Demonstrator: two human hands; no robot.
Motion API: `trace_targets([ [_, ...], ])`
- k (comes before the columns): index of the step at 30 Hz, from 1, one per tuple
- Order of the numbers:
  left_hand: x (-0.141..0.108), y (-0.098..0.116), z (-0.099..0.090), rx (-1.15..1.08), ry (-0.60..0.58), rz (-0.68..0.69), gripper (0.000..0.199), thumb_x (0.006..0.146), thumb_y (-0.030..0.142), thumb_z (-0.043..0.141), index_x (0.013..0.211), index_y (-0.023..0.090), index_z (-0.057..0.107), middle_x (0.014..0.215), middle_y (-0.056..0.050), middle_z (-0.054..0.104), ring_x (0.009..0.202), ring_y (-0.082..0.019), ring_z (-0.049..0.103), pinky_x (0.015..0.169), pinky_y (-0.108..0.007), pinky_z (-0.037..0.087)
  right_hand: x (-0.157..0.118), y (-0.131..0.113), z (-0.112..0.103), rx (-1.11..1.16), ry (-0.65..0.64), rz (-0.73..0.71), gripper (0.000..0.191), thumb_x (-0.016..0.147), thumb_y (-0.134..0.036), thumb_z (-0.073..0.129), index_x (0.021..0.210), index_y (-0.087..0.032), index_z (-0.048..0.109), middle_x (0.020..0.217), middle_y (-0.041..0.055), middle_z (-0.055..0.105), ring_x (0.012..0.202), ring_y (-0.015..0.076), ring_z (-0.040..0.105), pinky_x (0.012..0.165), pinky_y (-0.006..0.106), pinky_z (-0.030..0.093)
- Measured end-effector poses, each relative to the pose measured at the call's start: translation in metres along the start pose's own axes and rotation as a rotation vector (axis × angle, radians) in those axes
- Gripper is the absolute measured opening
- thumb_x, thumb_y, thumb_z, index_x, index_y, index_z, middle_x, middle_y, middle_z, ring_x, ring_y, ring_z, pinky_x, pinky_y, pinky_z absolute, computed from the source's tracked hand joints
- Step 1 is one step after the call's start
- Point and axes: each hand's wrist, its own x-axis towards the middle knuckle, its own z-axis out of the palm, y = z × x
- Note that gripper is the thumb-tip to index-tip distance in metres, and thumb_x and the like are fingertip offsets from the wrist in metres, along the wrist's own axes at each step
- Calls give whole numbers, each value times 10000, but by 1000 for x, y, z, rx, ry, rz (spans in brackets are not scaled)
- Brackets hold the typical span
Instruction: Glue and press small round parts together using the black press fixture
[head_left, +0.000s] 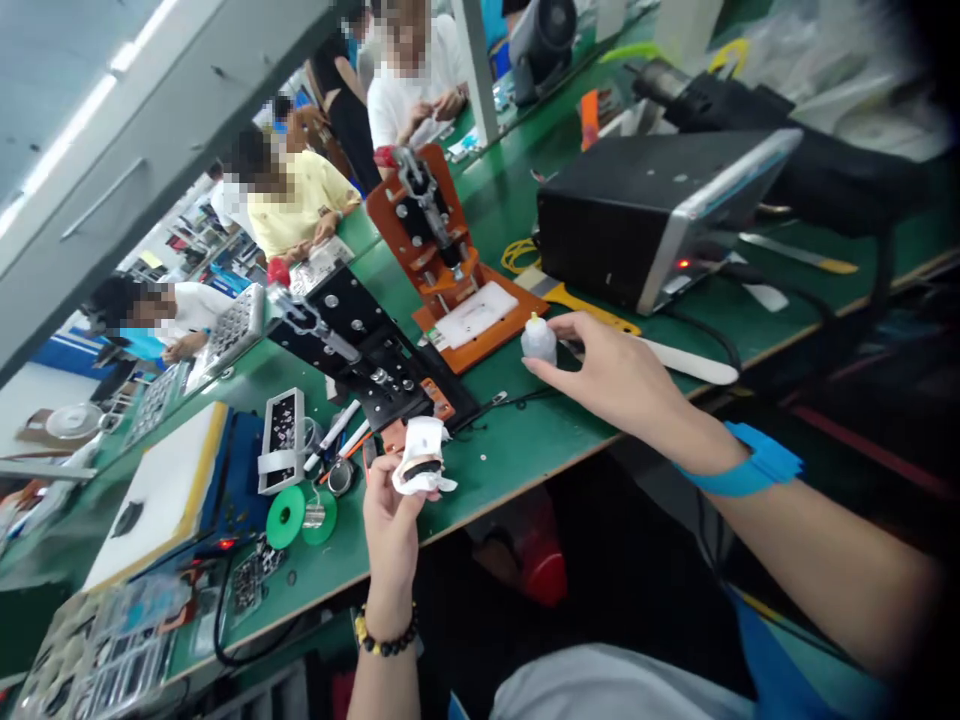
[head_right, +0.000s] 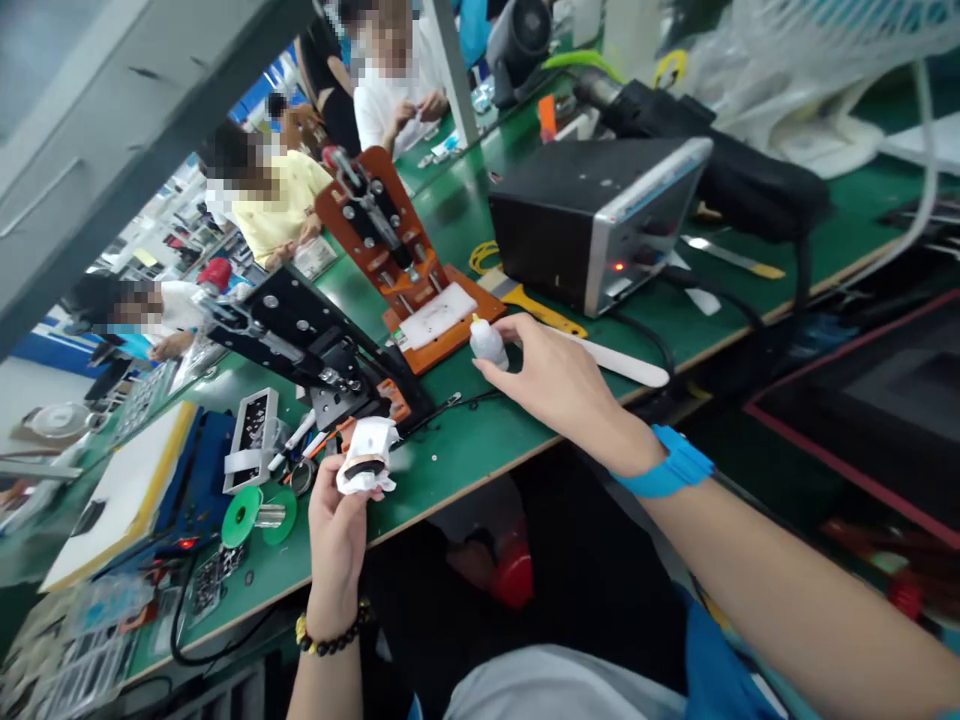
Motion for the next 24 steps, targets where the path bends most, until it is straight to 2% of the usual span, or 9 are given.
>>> trace_targets([
  [5, 0, -5, -7, -52, -61, -43, 356, 803, 326, 883, 1002, 184, 625, 967, -41, 743, 731, -134, 688, 673, -228, 579, -6, -2, 1, -61, -30, 63, 445, 897, -469, 727, 1235, -201, 615, 1245, 134, 734, 1133, 389, 709, 907, 524, 584],
  [8, 0, -7, -9, -77, -86, -50, 356, 818, 328, 875, 1014, 195, 609, 977, -32, 733, 755, -131, 681, 685, -223, 570, -13, 2, -1, -47, -25, 47, 601, 882, -505, 747, 1369, -202, 567, 1354, 145, 688, 1221, 398, 671, 988, 568, 567],
  [10, 0, -7, -10, -88, -98, -39, 358, 825, 345, 870, 1016, 199, 604, 970, -26, 722, 763, -132, 675, 684, -220, 565, -23, 3, -6, 3, 41, 46, 680, 891, -537, 736, 1450, -215, 521, 1399, 138, 663, 1263, 386, 648, 1050, 587, 543],
  [13, -1, -8, -9, -92, -106, -23, 365, 831, 376, 861, 1013, 199, 599, 961, -29, 709, 755, -139, 671, 680, -233, 568, -43, 0, -14, 141, 197, 78, 580, 942, -542, 687, 1427, -250, 559, 1347, 107, 687, 1221, 335, 668, 1083, 567, 537],
  [15, -2, -9, -9, -84, -108, -27, 372, 833, 390, 857, 1017, 197, 598, 977, -37, 706, 753, -145, 675, 684, -245, 576, -55, -8, -17, 201, 219, 56, 426, 977, -508, 659, 1333, -275, 631, 1282, 80, 711, 1172, 303, 685, 1078, 544, 540],
  [19, -2, -10, -10, -88, -118, -33, 355, 837, 376, 854, 1018, 202, 604, 1008, -37, 699, 764, -145, 677, 685, -245, 576, -69, -33, -10, 258, 11, -204, 177, 1003, -372, 659, 1140, -278, 721, 1190, 54, 725, 1153, 252, 687, 1055, 454, 556],
  [21, -1, -9, -9, -105, -124, -23, 340, 839, 364, 854, 1007, 204, 606, 988, -30, 694, 762, -140, 671, 685, -237, 570, -71, -48, -1, 307, -98, -322, 148, 1004, -313, 664, 1132, -274, 729, 1176, 52, 725, 1128, 221, 696, 1012, 396, 581],
  [24, -1, -5, -5, -111, -145, -23, 349, 831, 382, 865, 999, 198, 619, 956, -31, 697, 747, -138, 662, 689, -239, 570, -72, -68, 14, 346, -185, -399, 190, 1010, -282, 657, 1186, -263, 728, 1176, 65, 726, 1116, 203, 700, 988, 369, 594],
])
